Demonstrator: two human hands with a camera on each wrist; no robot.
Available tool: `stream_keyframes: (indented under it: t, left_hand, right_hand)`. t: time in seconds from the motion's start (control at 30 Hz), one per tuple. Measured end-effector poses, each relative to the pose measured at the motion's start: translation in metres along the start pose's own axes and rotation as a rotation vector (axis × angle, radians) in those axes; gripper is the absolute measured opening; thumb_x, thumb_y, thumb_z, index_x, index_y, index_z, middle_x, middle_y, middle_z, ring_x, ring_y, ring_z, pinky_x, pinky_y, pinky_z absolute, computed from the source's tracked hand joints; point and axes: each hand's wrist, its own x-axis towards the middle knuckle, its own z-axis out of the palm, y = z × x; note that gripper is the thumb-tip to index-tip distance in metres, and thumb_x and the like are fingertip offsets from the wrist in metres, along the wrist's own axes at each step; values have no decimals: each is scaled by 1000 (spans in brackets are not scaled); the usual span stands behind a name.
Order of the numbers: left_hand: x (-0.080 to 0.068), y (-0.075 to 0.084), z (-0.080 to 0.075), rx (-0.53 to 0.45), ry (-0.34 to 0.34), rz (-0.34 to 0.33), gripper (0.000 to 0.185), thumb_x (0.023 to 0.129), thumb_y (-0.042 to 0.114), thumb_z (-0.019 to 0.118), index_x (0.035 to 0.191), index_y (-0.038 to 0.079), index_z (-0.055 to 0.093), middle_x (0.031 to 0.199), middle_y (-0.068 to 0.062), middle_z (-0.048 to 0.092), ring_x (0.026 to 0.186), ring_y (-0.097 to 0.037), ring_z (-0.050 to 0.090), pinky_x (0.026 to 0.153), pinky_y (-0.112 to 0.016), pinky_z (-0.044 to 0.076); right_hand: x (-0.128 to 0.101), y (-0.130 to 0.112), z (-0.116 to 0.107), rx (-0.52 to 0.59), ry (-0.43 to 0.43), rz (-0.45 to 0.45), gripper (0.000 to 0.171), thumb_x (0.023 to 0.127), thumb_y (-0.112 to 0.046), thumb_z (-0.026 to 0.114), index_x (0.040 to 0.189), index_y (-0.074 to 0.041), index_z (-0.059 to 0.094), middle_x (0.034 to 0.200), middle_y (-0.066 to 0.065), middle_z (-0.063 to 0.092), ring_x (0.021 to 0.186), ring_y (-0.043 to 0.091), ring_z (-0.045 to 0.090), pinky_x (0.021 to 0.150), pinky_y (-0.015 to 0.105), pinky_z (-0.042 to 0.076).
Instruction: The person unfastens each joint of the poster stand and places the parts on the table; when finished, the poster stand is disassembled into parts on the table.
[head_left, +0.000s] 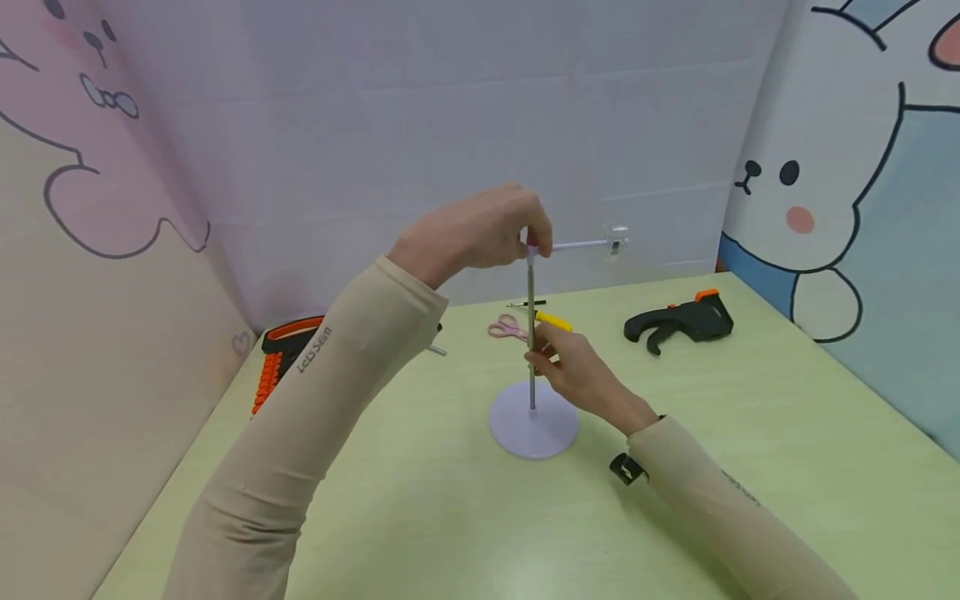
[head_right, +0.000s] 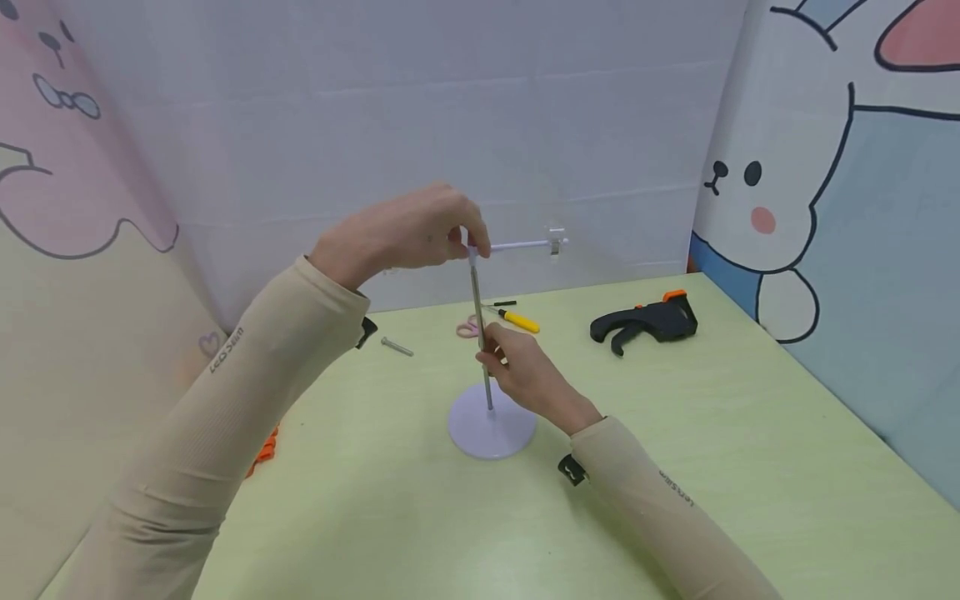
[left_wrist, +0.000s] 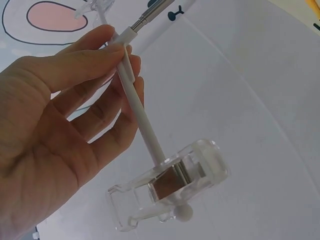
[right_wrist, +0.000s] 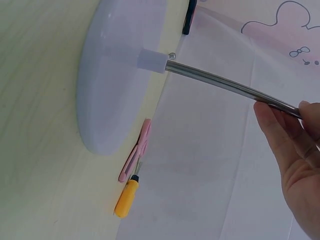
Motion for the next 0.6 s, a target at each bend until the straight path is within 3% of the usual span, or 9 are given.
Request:
stream_keyframes:
  t: [0.6]
  left_hand:
    - [0,2,1,26,6,-20,21,85,-5,65,97,9,76,92,1,68,87,-13,58,75,-24,49]
  right_hand:
    - [-1,1,-2,-13,-3,-21,12,89,1,63,97,-1,54,87,8,60,75,19,64,64,25,55]
